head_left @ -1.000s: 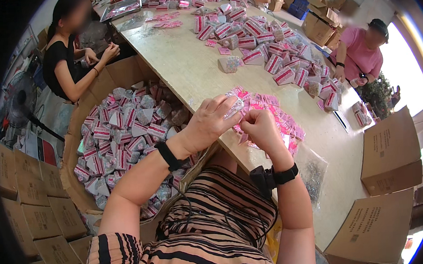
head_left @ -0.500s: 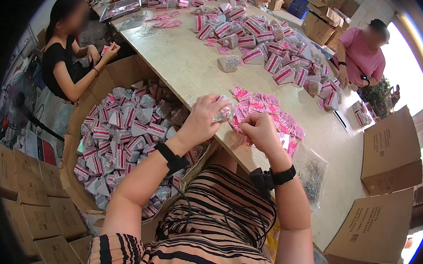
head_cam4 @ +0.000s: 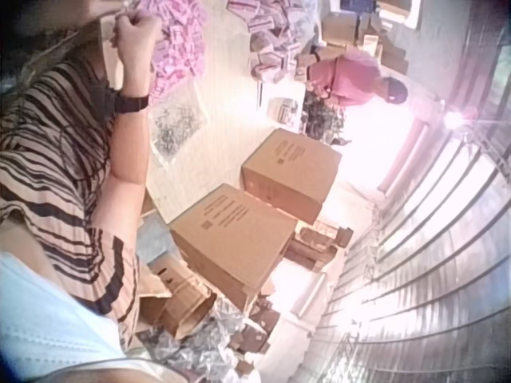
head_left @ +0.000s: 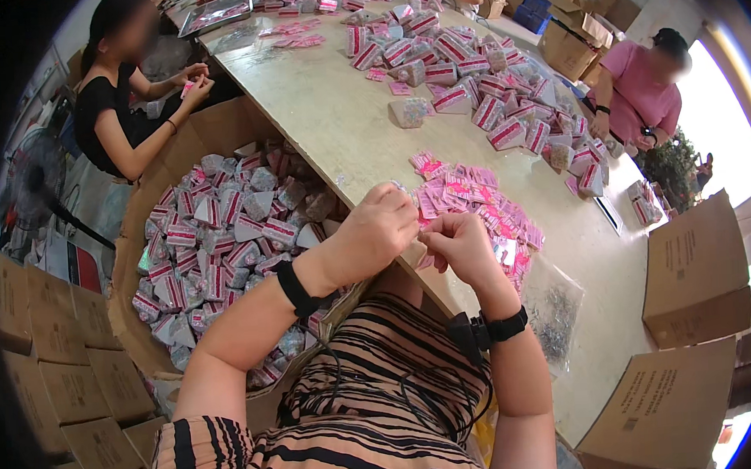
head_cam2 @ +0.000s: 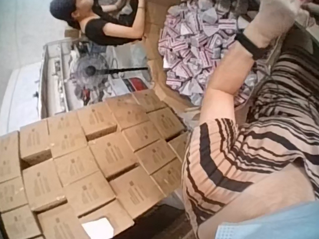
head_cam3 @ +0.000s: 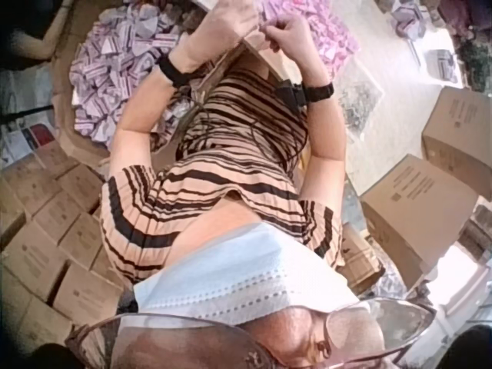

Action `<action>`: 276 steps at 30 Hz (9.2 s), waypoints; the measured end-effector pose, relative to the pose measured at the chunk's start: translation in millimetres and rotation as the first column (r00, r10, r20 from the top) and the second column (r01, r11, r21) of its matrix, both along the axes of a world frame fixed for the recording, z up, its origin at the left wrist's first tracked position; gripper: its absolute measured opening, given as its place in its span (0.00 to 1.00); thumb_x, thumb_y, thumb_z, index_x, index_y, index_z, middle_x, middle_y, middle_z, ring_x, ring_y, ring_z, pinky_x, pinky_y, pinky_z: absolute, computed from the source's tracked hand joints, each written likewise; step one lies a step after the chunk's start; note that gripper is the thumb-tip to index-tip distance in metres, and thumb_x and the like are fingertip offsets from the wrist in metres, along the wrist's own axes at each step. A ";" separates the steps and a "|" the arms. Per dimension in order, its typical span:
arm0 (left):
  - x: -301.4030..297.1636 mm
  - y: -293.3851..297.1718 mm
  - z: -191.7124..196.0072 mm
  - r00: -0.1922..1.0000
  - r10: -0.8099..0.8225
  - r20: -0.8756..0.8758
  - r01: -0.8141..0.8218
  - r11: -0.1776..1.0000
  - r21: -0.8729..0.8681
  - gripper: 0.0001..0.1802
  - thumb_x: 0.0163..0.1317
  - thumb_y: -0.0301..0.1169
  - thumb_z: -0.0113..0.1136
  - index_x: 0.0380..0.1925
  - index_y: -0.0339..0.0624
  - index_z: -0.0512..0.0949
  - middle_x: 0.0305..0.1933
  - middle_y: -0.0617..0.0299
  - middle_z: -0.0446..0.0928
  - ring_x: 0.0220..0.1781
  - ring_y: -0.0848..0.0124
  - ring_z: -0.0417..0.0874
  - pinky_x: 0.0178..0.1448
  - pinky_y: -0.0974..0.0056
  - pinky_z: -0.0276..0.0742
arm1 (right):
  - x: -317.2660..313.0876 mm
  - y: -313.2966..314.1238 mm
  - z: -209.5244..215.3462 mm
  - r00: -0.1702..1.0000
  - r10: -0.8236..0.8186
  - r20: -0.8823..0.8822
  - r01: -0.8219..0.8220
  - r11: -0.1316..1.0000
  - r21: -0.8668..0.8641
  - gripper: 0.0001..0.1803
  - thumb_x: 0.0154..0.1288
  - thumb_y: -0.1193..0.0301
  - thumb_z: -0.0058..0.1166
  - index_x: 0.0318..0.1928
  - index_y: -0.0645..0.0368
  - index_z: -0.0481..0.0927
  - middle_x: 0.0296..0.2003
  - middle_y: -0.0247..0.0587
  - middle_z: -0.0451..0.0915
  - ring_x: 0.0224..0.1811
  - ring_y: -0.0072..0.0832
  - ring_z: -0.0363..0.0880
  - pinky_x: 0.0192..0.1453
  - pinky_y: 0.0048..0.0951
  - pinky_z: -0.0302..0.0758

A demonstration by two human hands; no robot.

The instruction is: Sorting small pink packets and placing them into clear plastic bags on a production line.

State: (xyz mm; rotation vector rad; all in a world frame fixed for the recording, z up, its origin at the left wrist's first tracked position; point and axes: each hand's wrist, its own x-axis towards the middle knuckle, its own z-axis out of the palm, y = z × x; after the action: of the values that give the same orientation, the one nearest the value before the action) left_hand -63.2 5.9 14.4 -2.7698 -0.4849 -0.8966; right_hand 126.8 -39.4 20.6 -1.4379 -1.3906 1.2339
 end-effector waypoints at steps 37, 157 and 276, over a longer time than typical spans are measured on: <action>11.0 25.9 -40.6 0.861 0.374 0.345 0.184 0.405 -0.896 0.43 0.45 0.34 0.74 0.62 0.44 0.63 0.51 0.46 0.75 0.55 0.57 0.77 0.59 0.59 0.72 | -12.8 -8.9 -22.3 0.829 -0.351 0.436 0.028 0.804 0.594 0.04 0.56 0.76 0.56 0.29 0.65 0.78 0.27 0.51 0.79 0.30 0.46 0.79 0.35 0.39 0.75; -194.3 -14.2 -268.6 0.380 0.393 -0.838 -0.925 0.132 -0.358 0.39 0.46 0.38 0.74 0.58 0.42 0.68 0.56 0.46 0.71 0.62 0.46 0.67 0.63 0.46 0.68 | 147.3 -140.6 -11.5 0.538 -0.124 0.834 0.139 0.989 0.057 0.09 0.48 0.71 0.62 0.30 0.62 0.81 0.31 0.46 0.78 0.34 0.41 0.81 0.41 0.38 0.77; 22.0 -24.5 53.4 0.994 -0.059 -0.095 0.060 0.998 0.001 0.16 0.50 0.27 0.56 0.41 0.37 0.77 0.39 0.59 0.75 0.42 0.63 0.78 0.44 0.63 0.76 | 17.5 -35.0 10.5 0.936 -0.051 -0.348 0.076 0.995 0.060 0.04 0.60 0.78 0.59 0.32 0.67 0.80 0.24 0.39 0.81 0.21 0.21 0.79 0.24 0.19 0.76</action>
State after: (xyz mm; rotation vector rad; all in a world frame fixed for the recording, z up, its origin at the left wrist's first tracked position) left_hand -41.1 -18.6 67.8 -2.8214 -0.3867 -0.7734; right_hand 144.3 -74.4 31.1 -1.1399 -1.1275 1.3072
